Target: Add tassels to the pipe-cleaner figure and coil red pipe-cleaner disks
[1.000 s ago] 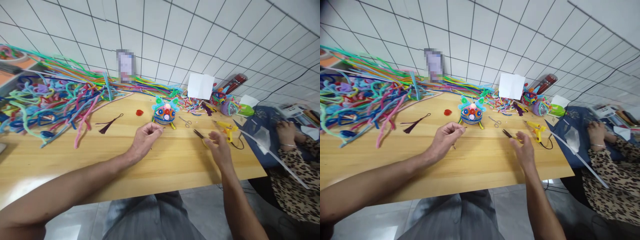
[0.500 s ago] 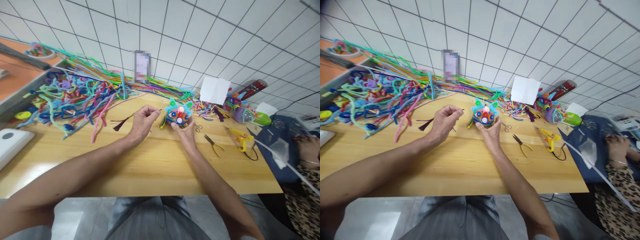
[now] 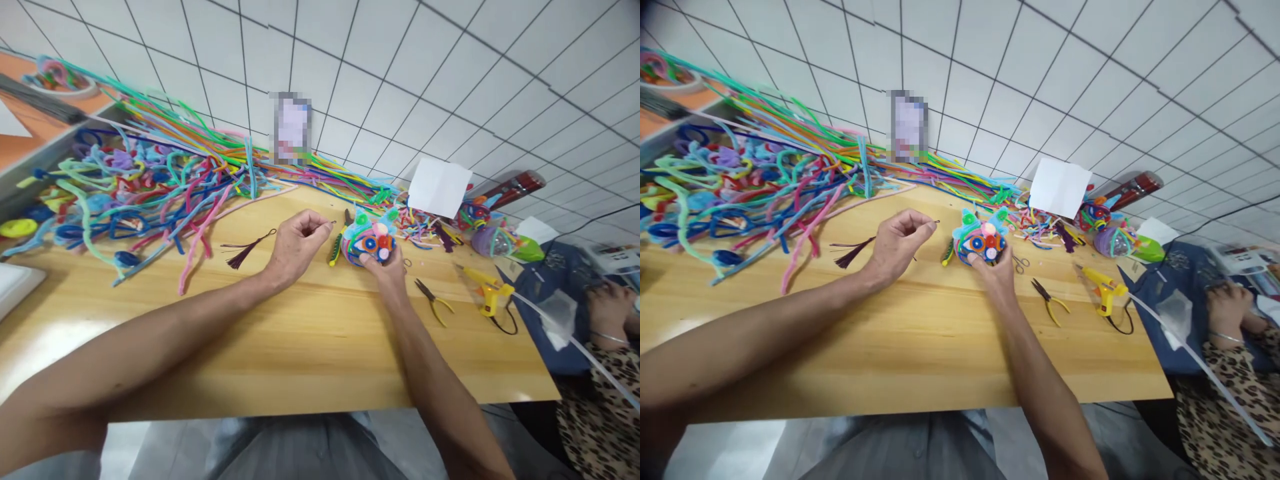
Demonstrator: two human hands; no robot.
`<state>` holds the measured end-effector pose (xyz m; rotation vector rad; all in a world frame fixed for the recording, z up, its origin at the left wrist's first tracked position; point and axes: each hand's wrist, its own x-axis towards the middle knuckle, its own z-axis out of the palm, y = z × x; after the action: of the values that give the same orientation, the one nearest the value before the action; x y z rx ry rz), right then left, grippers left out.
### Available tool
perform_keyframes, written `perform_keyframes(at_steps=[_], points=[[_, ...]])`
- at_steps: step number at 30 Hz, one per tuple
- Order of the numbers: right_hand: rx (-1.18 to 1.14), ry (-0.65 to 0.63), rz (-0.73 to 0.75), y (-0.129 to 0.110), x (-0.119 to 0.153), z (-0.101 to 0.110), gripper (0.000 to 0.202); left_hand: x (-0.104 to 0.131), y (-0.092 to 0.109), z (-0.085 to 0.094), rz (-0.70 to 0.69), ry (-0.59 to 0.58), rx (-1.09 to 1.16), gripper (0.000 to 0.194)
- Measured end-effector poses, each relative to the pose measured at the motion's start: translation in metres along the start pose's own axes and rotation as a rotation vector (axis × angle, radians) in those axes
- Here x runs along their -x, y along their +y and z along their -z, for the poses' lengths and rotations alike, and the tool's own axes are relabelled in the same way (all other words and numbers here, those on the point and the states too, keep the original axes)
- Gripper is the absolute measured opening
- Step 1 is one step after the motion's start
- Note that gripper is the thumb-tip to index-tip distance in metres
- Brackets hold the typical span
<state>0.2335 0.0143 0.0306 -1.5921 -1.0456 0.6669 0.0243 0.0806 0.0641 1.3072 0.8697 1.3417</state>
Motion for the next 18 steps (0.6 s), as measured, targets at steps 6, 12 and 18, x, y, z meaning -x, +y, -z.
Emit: perform_keyframes(at_steps=[6, 12, 18], points=[[-0.205, -0.115, 0.092, 0.006, 0.001, 0.024, 0.068, 0.011, 0.011, 0.0, -0.145, -0.06, -0.054, 0.011], [-0.347, -0.118, 0.086, 0.002, 0.009, 0.021, 0.072, 0.026, 0.02, -0.003, -0.326, -0.156, -0.12, 0.01], [-0.361, -0.121, 0.122, -0.003, 0.016, 0.018, 0.068, 0.029, 0.018, -0.004, -0.398, -0.148, -0.177, 0.013]])
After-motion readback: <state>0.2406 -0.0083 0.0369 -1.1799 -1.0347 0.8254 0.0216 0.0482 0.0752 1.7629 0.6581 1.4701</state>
